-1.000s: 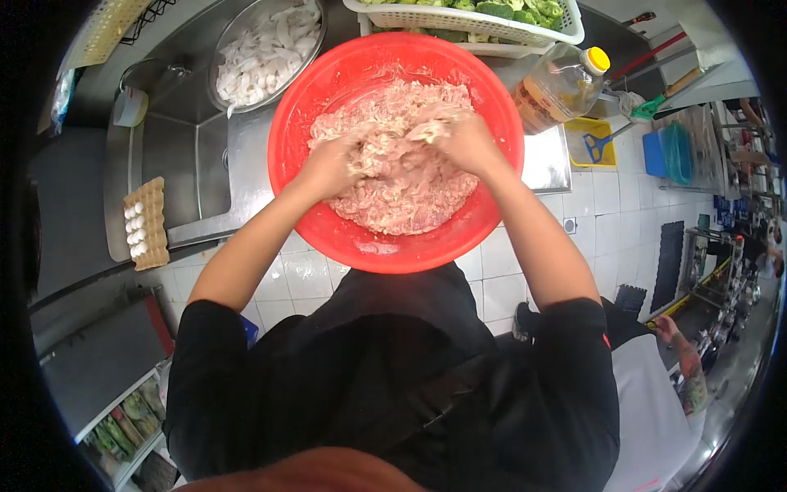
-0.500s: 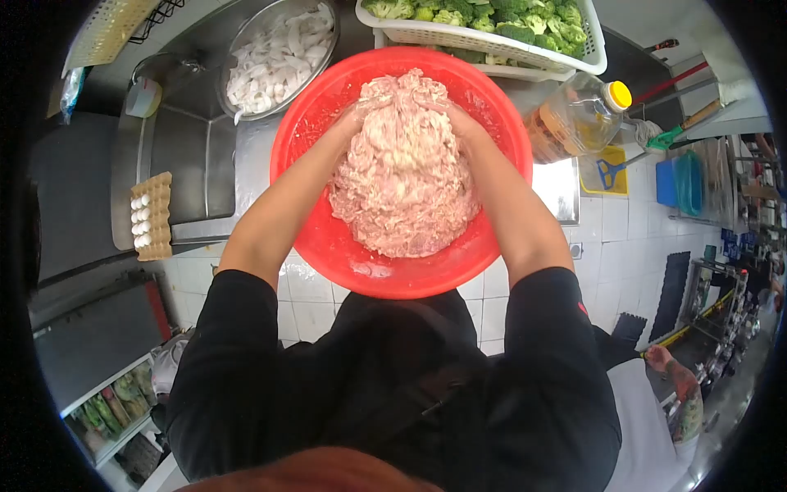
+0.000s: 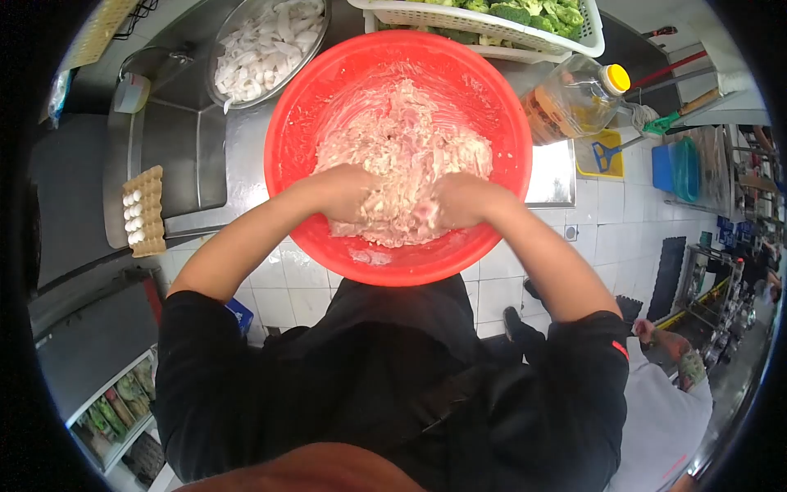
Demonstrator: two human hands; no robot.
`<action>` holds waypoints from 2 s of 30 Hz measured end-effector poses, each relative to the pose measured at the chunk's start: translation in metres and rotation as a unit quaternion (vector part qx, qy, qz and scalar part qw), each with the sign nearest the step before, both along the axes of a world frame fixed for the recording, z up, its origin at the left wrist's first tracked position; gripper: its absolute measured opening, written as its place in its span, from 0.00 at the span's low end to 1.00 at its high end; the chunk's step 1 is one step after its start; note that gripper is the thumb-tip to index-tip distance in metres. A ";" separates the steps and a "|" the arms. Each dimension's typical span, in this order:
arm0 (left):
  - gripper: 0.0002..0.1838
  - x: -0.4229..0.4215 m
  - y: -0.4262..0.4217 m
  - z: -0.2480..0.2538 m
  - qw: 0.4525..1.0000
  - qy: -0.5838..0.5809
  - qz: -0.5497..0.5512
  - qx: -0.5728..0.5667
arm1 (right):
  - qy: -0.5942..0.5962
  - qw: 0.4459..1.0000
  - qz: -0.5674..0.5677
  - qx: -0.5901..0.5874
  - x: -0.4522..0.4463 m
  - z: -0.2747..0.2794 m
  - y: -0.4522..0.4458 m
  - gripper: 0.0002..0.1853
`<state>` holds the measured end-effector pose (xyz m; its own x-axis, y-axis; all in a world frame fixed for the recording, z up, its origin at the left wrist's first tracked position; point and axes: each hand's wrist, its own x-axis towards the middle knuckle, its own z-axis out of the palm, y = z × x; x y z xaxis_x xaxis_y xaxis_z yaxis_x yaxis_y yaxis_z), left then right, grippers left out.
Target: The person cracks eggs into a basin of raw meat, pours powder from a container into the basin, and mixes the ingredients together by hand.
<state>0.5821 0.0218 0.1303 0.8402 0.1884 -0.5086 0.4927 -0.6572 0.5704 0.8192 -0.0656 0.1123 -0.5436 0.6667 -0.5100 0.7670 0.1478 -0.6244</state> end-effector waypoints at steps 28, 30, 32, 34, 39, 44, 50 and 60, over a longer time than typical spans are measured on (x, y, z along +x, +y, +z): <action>0.32 0.066 0.155 -0.128 0.916 -0.261 0.294 -0.077 | 0.373 0.804 -0.449 -0.115 0.035 -0.103 0.159 0.35; 0.29 0.076 0.149 -0.110 0.829 -0.249 0.418 -0.276 | 0.472 0.776 -0.396 -0.133 0.029 -0.114 0.163 0.32; 0.24 0.078 0.144 -0.098 0.781 -0.270 0.448 -0.341 | 0.462 0.740 -0.443 -0.208 0.023 -0.067 0.151 0.29; 0.23 0.064 0.137 -0.080 0.698 -0.274 0.451 -0.485 | 0.497 0.738 -0.405 -0.211 0.024 -0.046 0.138 0.26; 0.27 0.005 0.094 0.022 0.924 -0.248 0.165 -0.238 | 0.320 0.925 -0.152 0.139 0.016 0.016 0.091 0.23; 0.31 -0.012 0.005 0.008 0.996 -0.035 0.040 -0.066 | -0.240 0.963 0.112 0.048 -0.052 0.049 0.019 0.19; 0.30 0.010 0.016 -0.059 0.987 0.135 -0.020 0.088 | -0.283 0.952 0.105 0.046 -0.072 -0.007 0.051 0.21; 0.42 -0.051 0.001 -0.012 0.959 -0.094 0.232 0.134 | 0.067 0.949 -0.115 0.287 0.012 0.000 0.020 0.30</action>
<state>0.5308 0.0228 0.1182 0.7072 0.6661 -0.2372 0.6715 -0.5278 0.5201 0.8311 -0.0451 0.1125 -0.3853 0.9221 0.0356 0.7392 0.3314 -0.5863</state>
